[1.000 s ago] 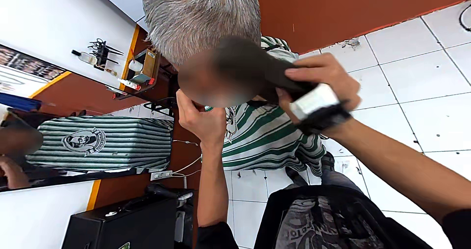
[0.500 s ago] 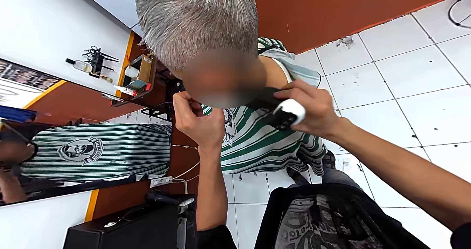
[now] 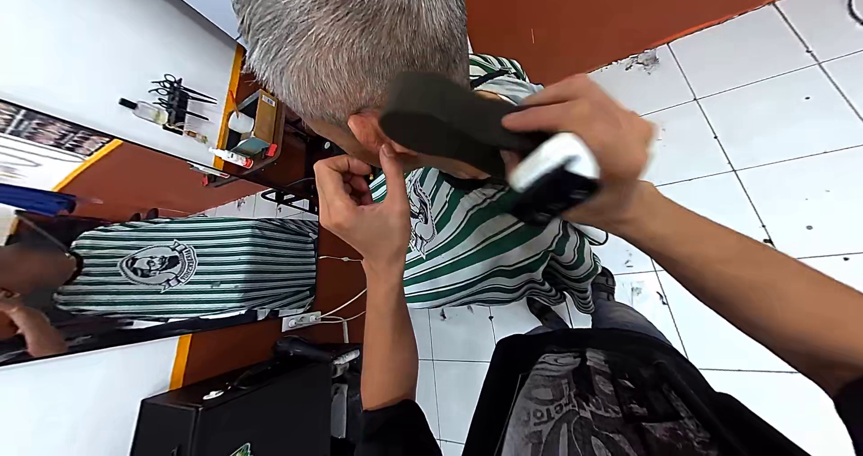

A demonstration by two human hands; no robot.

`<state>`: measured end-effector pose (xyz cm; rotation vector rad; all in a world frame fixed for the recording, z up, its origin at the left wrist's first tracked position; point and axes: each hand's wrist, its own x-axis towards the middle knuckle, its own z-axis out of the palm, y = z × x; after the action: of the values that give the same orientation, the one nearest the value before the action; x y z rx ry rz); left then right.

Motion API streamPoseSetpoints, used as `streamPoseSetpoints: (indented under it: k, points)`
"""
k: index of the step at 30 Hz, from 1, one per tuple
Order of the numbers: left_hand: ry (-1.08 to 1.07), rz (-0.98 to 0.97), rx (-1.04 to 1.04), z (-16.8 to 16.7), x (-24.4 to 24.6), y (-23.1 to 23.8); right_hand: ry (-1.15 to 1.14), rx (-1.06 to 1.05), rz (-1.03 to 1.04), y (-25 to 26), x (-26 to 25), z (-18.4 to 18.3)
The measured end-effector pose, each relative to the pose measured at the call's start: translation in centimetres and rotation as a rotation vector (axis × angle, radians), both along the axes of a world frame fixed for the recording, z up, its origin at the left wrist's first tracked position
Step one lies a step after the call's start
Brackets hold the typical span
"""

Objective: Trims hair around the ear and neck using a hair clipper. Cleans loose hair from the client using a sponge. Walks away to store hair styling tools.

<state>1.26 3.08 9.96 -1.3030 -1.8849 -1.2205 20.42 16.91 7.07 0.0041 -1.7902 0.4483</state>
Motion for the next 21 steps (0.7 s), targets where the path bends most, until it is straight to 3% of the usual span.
streamPoseSetpoints:
  k: [4, 8, 11, 14, 17, 21]
  points:
    - [0.015, -0.045, 0.033, 0.9, 0.2, -0.1, -0.384, -0.047, 0.035, -0.1, 0.6, -4.8]
    - [0.042, -0.017, 0.064, 2.8, 1.0, 0.2, -0.158, -0.112, 0.114, 0.0, 3.1, -3.3]
    - [0.056, 0.031, -0.018, 4.1, 1.9, 1.1, 0.096, -0.093, 0.106, 1.1, 1.7, -0.4]
    - [0.091, 0.119, -0.054, 3.9, 1.5, 0.9, 0.23, -0.055, 0.087, 1.5, -0.5, 0.3]
    - [0.043, 0.152, -0.062, 3.1, 0.8, 0.2, 0.2, -0.057, 0.095, 1.2, -1.4, -1.1]
    - [-0.003, 0.14, -0.067, 2.5, -0.2, -0.1, -0.108, -0.004, -0.003, 1.6, -1.0, -3.2]
